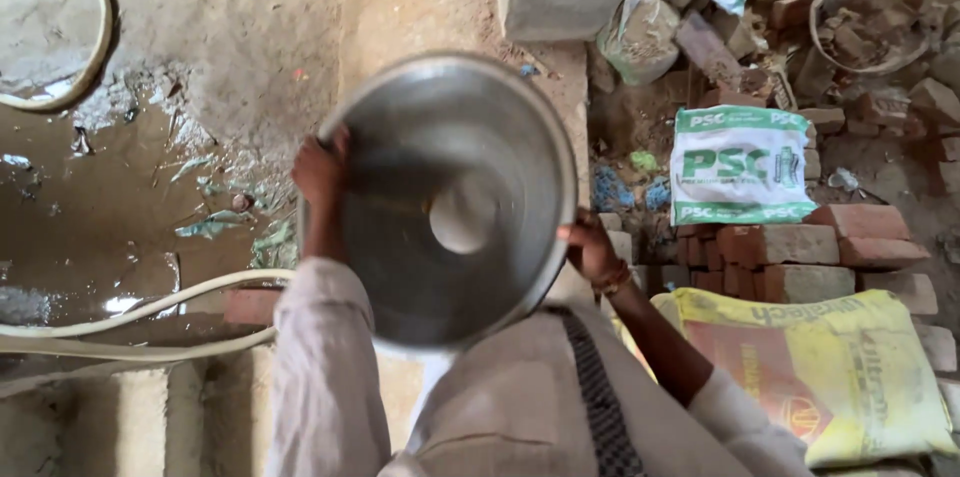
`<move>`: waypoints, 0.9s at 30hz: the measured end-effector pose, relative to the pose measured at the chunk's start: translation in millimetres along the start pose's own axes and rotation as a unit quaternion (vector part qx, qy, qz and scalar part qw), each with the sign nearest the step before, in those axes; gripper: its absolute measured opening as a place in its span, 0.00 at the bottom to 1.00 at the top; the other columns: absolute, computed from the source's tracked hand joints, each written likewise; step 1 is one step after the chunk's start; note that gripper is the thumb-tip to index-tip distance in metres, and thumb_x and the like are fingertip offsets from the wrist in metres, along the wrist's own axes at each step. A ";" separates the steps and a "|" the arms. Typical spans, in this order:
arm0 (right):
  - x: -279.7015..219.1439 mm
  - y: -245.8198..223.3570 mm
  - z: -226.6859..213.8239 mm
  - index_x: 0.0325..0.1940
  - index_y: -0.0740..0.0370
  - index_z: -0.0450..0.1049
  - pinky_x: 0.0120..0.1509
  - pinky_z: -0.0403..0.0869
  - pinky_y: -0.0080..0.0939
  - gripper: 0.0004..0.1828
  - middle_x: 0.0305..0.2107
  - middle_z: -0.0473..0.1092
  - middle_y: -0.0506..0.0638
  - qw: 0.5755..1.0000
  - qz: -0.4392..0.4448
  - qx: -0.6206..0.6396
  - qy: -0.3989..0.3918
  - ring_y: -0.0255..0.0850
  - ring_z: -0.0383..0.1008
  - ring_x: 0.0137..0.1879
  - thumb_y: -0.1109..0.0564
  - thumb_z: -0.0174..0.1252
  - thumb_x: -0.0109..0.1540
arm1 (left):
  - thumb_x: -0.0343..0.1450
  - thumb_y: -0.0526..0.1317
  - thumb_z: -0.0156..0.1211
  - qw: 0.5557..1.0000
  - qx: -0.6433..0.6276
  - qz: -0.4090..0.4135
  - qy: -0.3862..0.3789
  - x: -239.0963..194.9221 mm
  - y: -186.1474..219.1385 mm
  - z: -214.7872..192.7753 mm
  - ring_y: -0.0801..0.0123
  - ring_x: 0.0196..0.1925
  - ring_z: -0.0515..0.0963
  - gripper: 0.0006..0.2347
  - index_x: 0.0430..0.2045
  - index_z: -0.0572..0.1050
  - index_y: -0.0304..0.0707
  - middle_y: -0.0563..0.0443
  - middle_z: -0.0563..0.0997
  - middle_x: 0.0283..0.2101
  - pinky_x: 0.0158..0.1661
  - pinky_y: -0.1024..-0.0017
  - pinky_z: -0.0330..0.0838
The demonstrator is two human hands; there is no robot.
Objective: The person uses a long-handled hoe to dig sand from a sandy floor and fill a large metal basin. They lift and carry the filled basin across the site and up steps, then return and continue scooping sand into the basin.
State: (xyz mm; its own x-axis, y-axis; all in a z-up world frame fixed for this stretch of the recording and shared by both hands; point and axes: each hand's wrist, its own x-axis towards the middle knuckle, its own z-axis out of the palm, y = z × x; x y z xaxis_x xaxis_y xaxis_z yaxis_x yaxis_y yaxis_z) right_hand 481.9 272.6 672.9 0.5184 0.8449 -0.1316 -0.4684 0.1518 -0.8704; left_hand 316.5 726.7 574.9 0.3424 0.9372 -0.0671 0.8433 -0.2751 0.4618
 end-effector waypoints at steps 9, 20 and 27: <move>30.0 6.3 -54.5 0.57 0.70 0.74 0.60 0.73 0.49 0.24 0.48 0.77 0.56 0.995 0.090 -0.026 0.026 0.47 0.77 0.53 0.52 0.61 0.62 | 0.67 0.72 0.55 0.998 -0.018 0.034 0.040 72.4 42.6 -43.7 0.42 0.47 0.82 0.34 0.39 0.83 0.36 0.33 0.83 0.41 0.48 0.51 0.74; 314.3 -94.1 -44.9 0.61 0.65 0.73 0.58 0.69 0.45 0.37 0.48 0.74 0.49 0.940 0.035 -0.337 0.032 0.39 0.72 0.54 0.30 0.56 0.66 | 0.68 0.68 0.60 0.986 0.010 0.113 0.122 163.9 157.7 -121.2 0.43 0.40 0.83 0.28 0.34 0.82 0.38 0.36 0.84 0.35 0.42 0.50 0.75; 470.1 -58.9 -95.7 0.44 0.66 0.77 0.51 0.74 0.61 0.47 0.40 0.77 0.68 0.743 0.030 -0.661 0.099 0.66 0.77 0.48 0.16 0.47 0.59 | 0.75 0.65 0.52 0.991 0.064 0.080 0.083 188.8 189.3 -65.4 0.38 0.42 0.82 0.25 0.36 0.79 0.38 0.34 0.83 0.36 0.43 0.45 0.74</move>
State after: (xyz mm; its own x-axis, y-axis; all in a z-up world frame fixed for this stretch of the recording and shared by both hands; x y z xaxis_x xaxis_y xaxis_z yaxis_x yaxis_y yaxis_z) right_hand 821.7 611.8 616.9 0.6815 0.7177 -0.1429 0.5495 -0.6309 -0.5478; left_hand 513.7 865.7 707.5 0.4120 0.8988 0.1496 0.8331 -0.4381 0.3376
